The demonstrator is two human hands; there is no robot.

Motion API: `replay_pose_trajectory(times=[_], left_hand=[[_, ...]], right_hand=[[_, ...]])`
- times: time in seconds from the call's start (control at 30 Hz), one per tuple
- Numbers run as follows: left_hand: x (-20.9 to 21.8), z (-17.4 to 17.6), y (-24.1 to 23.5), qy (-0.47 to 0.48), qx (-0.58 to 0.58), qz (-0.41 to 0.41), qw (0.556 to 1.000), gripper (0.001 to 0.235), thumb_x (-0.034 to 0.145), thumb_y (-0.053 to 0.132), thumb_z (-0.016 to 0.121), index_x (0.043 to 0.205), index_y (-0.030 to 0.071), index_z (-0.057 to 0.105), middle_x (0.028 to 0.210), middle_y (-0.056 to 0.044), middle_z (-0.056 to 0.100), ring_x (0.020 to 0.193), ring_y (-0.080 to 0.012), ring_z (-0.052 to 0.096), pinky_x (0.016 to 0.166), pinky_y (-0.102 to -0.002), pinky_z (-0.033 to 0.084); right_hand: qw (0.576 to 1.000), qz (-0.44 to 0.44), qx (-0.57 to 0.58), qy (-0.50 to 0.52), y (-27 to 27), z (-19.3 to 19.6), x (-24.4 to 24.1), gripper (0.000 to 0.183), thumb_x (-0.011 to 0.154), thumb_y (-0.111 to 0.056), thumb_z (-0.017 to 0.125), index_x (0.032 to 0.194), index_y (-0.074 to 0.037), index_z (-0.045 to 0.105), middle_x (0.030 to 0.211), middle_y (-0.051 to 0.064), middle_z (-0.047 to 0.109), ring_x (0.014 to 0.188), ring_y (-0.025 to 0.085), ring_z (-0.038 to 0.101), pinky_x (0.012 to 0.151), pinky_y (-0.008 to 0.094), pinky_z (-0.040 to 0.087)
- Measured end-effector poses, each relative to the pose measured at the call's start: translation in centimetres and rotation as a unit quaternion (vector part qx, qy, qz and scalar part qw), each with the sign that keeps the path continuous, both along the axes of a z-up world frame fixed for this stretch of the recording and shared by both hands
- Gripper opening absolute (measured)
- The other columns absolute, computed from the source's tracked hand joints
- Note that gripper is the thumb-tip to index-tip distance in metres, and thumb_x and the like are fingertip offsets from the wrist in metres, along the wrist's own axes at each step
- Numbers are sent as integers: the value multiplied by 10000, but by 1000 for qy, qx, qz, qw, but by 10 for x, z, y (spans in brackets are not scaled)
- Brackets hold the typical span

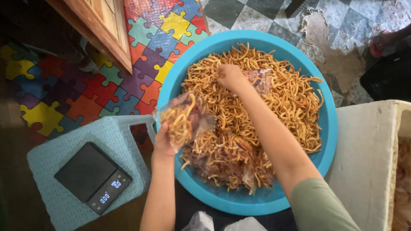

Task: The person scoops dried noodles from a large blue basin into clear plastic bags, weighs each bag on a digital scale, and places the filled bags into a white styrofoam container. The process is repeated continuously.

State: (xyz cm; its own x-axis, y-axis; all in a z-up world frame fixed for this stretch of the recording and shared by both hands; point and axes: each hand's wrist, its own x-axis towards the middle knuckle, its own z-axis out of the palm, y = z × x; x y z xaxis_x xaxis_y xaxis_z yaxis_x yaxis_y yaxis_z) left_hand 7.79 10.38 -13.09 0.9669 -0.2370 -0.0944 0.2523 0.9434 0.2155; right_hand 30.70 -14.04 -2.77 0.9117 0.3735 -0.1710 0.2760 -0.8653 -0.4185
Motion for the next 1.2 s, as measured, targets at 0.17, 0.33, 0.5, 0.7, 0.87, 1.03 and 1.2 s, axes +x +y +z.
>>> replay_pose_trajectory(times=[0.17,0.33,0.5,0.7,0.87,1.03,1.2], left_hand=[[10,77,-34,12,40,13,999,514,920,273,475,1381,55,410,1326,-237,482,1170,-406,507,950,-580,420],[32,57,-74,20,53,-5,998,455,915,164,492,1347,27,450,1281,-242,520,1154,-416,519,988,-568,409],[40,145,-108,-5,98,-33,995,520,829,230,673,1284,38,509,1227,-147,579,1186,-326,526,1006,-461,466],[56,110,-141,-21,37,-4,999,414,949,221,519,1343,97,482,1276,-165,561,1149,-321,559,961,-475,470],[32,160,-145,-38,76,-28,996,387,910,199,587,1281,98,544,1226,-148,602,1118,-292,585,938,-448,495],[17,177,-150,-50,33,-54,997,427,912,212,550,1306,58,494,1250,-205,568,1122,-375,564,960,-570,439],[13,108,-144,5,-37,-18,999,431,882,277,601,1256,69,555,1225,-198,589,1124,-355,558,922,-528,482]], right_hand=[[987,-61,132,60,-19,129,-60,275,731,-312,712,988,-216,718,819,84,696,833,283,663,784,390,506],[940,-92,310,105,-51,207,-80,272,782,-182,729,1046,-126,692,821,58,674,720,126,607,669,247,529],[877,-105,467,49,-73,219,-79,240,840,-171,698,1045,-54,659,767,8,642,702,44,587,615,190,510],[925,-61,375,-15,-66,225,-123,263,776,-210,785,1029,-183,715,722,-41,645,645,33,570,631,191,498],[967,34,248,45,-76,236,-145,343,737,-212,765,1070,-162,699,828,76,674,782,153,595,703,308,492],[966,128,202,93,-55,302,-169,501,789,-238,696,1248,-76,577,1052,218,672,1021,421,612,851,462,514],[974,140,171,-44,-61,320,-169,264,926,-295,571,1068,-111,697,1072,192,632,977,428,602,849,496,473]])
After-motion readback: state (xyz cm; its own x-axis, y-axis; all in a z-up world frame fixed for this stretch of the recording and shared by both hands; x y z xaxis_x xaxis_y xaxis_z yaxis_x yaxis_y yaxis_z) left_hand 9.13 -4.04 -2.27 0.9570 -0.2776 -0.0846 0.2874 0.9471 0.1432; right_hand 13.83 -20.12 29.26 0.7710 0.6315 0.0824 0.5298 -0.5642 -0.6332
